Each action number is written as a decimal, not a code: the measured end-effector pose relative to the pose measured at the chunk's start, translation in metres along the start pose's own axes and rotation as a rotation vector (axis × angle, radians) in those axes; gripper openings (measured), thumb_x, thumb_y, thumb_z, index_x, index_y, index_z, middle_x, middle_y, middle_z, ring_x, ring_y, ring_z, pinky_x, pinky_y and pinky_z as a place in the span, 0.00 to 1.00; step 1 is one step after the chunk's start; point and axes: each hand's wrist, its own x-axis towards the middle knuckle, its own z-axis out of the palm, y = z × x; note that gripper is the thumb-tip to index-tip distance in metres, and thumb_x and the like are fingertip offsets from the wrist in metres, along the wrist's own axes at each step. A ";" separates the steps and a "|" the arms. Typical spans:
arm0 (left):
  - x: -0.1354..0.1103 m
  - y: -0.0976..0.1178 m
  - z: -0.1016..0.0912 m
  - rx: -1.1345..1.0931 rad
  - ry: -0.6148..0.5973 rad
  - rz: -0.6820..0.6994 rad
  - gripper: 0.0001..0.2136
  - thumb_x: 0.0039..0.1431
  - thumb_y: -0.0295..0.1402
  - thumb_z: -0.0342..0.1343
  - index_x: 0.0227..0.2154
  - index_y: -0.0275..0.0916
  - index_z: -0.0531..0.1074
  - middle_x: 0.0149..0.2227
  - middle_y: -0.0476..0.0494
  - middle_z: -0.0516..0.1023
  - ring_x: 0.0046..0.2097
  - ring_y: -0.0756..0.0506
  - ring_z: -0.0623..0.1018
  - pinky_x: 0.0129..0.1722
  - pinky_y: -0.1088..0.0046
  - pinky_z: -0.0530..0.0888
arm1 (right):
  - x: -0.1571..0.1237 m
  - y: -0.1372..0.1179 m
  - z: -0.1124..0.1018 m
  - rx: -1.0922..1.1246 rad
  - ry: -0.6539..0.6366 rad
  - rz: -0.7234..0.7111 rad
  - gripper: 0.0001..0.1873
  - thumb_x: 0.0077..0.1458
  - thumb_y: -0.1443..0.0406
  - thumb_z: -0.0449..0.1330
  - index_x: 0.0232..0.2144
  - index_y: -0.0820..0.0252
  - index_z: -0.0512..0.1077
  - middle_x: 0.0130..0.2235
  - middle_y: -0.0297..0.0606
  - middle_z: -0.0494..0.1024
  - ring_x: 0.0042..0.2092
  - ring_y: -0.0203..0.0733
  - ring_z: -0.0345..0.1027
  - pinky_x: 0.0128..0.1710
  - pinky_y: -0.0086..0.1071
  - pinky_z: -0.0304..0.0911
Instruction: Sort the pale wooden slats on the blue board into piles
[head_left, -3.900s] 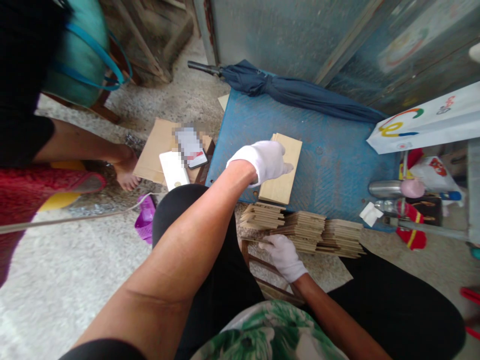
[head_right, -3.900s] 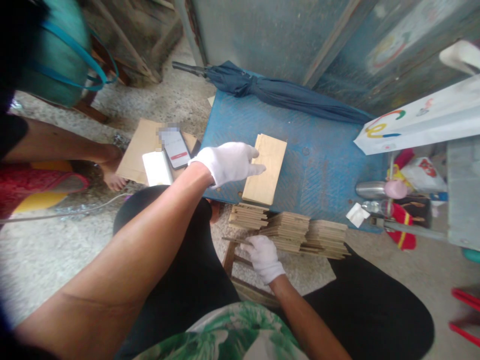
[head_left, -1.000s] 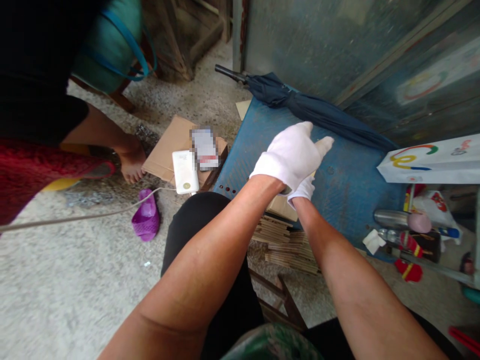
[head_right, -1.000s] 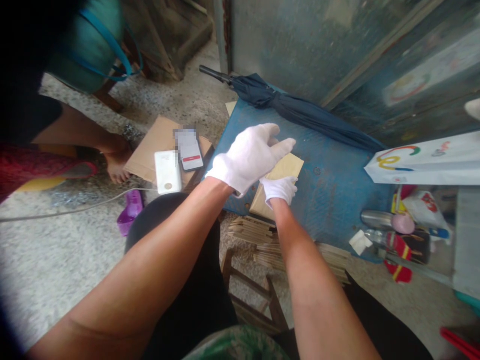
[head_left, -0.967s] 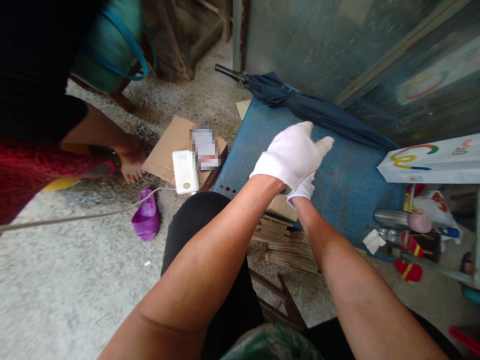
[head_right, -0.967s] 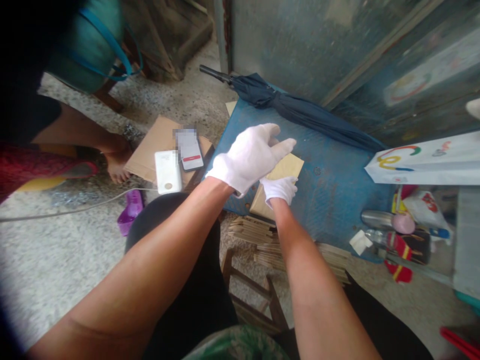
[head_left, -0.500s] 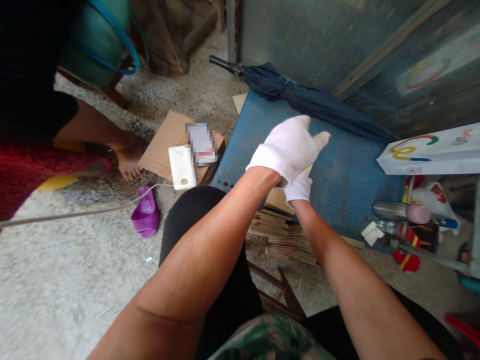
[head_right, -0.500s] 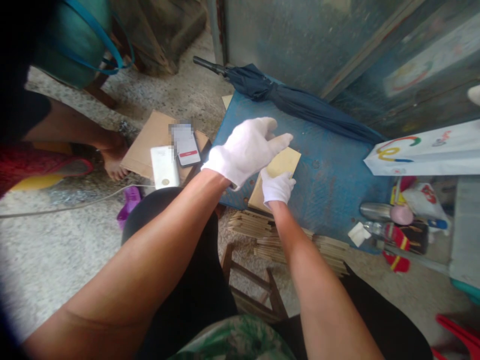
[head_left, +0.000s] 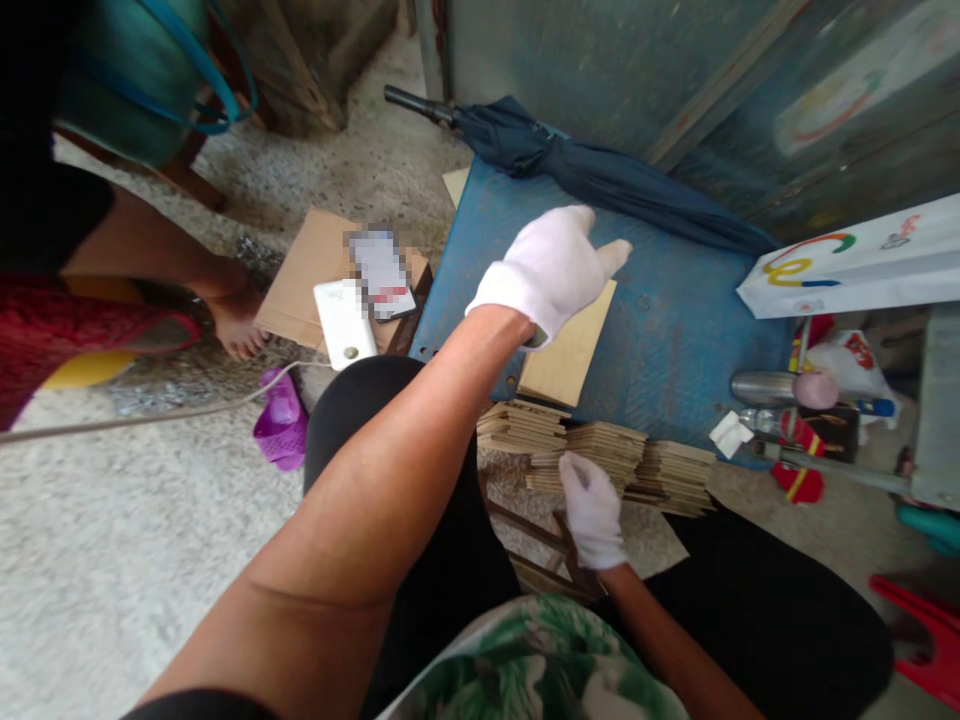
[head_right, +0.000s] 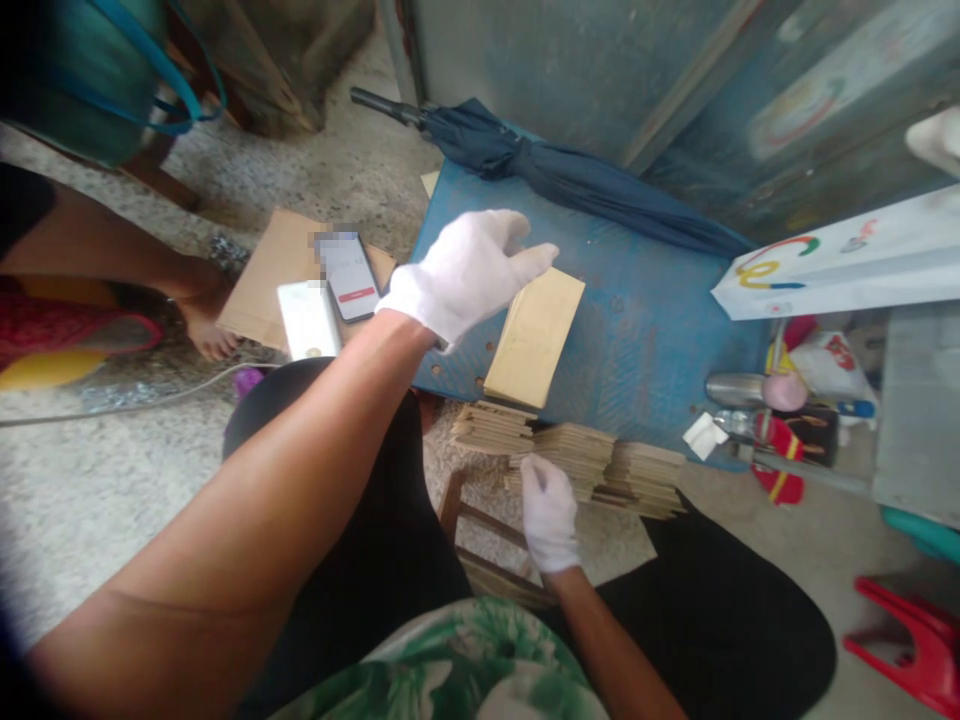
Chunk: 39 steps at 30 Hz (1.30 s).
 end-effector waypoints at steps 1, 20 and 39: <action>0.000 0.000 0.001 0.012 0.009 -0.001 0.26 0.68 0.45 0.44 0.62 0.39 0.70 0.60 0.44 0.76 0.62 0.39 0.74 0.60 0.64 0.70 | -0.008 0.005 0.002 -0.043 -0.024 -0.040 0.25 0.63 0.47 0.58 0.46 0.58 0.80 0.45 0.46 0.83 0.45 0.49 0.78 0.49 0.41 0.73; -0.002 0.001 0.009 -0.025 0.004 0.017 0.24 0.66 0.45 0.50 0.56 0.34 0.75 0.52 0.38 0.81 0.59 0.38 0.77 0.59 0.65 0.71 | -0.001 -0.001 0.023 -0.703 -0.209 -0.496 0.22 0.68 0.65 0.50 0.60 0.63 0.72 0.50 0.50 0.78 0.46 0.47 0.70 0.44 0.36 0.66; -0.004 0.004 0.012 0.122 -0.078 0.049 0.22 0.64 0.39 0.50 0.54 0.32 0.76 0.52 0.33 0.81 0.54 0.38 0.80 0.56 0.64 0.73 | -0.011 -0.026 0.019 -0.845 -0.318 -0.421 0.27 0.68 0.65 0.54 0.67 0.67 0.64 0.58 0.56 0.74 0.54 0.55 0.71 0.53 0.43 0.69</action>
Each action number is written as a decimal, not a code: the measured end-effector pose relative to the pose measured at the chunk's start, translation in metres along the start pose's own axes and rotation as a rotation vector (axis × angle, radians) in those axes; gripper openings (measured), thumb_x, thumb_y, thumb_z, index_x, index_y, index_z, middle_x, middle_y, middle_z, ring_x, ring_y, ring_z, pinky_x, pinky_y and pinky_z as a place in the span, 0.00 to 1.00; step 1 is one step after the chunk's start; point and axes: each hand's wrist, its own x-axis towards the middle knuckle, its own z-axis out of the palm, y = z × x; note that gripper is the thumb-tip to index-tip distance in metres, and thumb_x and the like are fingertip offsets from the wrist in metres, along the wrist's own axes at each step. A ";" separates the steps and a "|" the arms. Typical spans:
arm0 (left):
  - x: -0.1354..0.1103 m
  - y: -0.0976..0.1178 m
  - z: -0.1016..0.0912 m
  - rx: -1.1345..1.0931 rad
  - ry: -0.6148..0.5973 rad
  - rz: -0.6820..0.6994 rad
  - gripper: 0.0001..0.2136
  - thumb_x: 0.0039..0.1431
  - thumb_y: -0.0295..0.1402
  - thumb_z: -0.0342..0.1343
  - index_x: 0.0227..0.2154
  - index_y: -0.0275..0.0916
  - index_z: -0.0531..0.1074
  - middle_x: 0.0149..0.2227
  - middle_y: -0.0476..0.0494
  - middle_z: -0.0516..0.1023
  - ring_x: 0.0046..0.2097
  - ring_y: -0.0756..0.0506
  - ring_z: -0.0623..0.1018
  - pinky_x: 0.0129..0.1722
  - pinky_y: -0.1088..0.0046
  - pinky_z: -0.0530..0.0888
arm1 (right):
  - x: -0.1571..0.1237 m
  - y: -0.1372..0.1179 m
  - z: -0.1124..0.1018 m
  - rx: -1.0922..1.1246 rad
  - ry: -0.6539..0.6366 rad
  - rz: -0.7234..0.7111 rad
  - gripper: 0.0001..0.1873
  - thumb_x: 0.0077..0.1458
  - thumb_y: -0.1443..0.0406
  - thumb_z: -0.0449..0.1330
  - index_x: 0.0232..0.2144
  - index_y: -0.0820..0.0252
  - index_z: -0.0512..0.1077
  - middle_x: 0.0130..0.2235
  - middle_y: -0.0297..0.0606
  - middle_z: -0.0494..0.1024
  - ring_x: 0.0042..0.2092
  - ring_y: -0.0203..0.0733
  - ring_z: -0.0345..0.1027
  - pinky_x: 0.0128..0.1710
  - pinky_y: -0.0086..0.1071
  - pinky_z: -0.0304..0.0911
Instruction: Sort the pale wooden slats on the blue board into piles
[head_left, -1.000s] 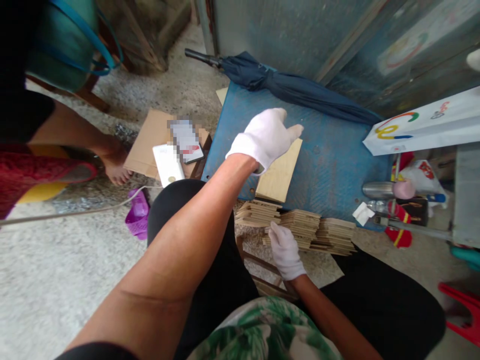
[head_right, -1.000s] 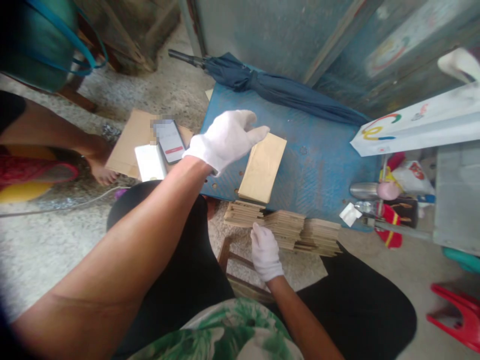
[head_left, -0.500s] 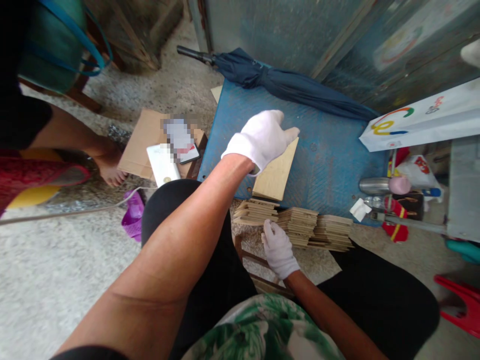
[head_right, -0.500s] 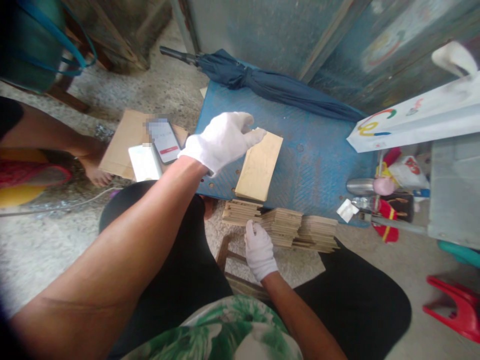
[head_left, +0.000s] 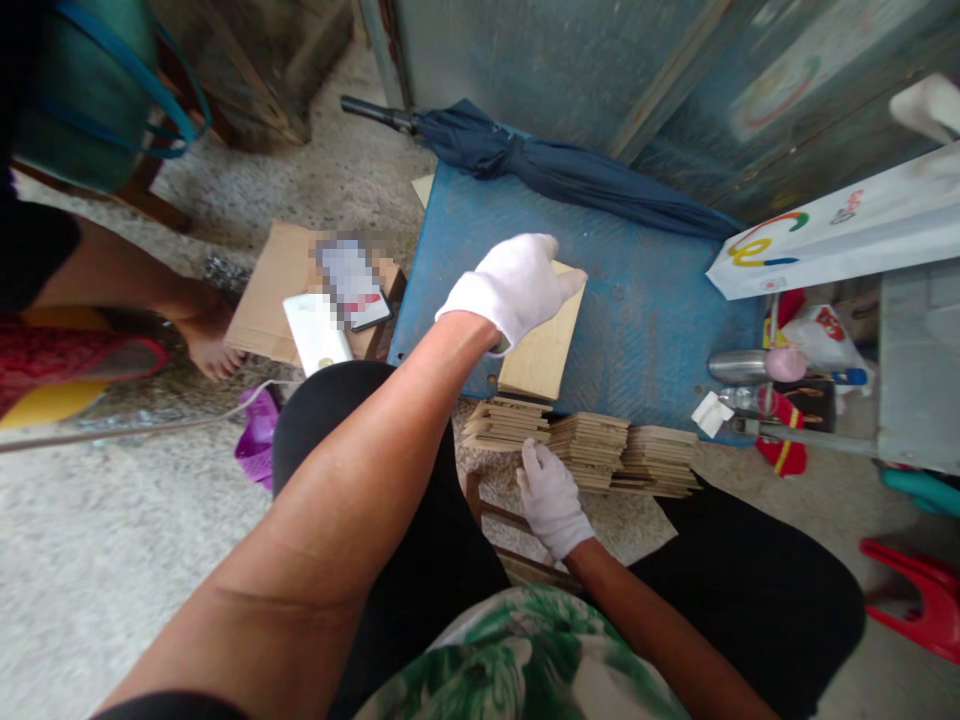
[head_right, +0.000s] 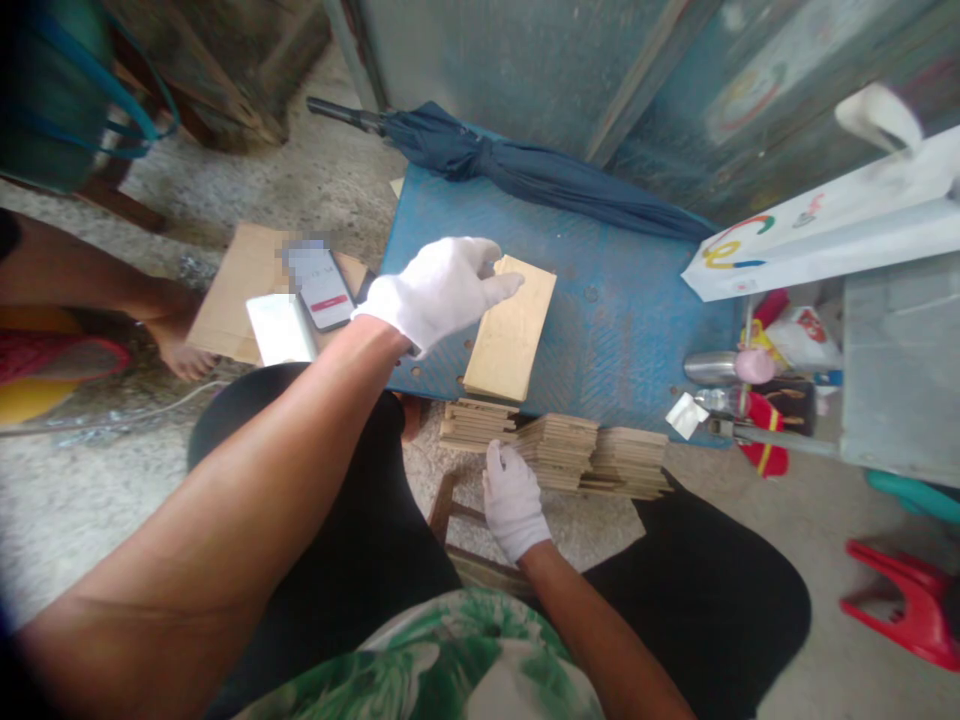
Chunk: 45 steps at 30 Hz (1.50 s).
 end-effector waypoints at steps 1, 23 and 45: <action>0.000 0.000 0.000 0.004 -0.004 -0.001 0.22 0.64 0.39 0.50 0.54 0.32 0.76 0.52 0.33 0.81 0.54 0.38 0.80 0.56 0.64 0.73 | 0.000 0.000 0.000 0.004 0.004 0.001 0.27 0.68 0.66 0.54 0.66 0.67 0.65 0.58 0.56 0.74 0.54 0.54 0.71 0.53 0.42 0.69; 0.003 0.002 -0.002 0.052 -0.068 0.004 0.24 0.63 0.48 0.49 0.51 0.37 0.77 0.48 0.35 0.83 0.53 0.36 0.79 0.52 0.66 0.72 | 0.017 0.003 0.021 0.395 -0.111 0.006 0.09 0.56 0.64 0.71 0.40 0.58 0.81 0.44 0.41 0.82 0.48 0.45 0.75 0.51 0.33 0.67; -0.001 0.009 0.003 0.004 -0.258 -0.011 0.29 0.65 0.48 0.50 0.62 0.35 0.70 0.59 0.34 0.79 0.57 0.38 0.80 0.56 0.66 0.73 | 0.056 0.055 -0.102 1.223 0.161 0.394 0.30 0.45 0.38 0.69 0.27 0.59 0.77 0.29 0.33 0.78 0.33 0.40 0.69 0.38 0.33 0.65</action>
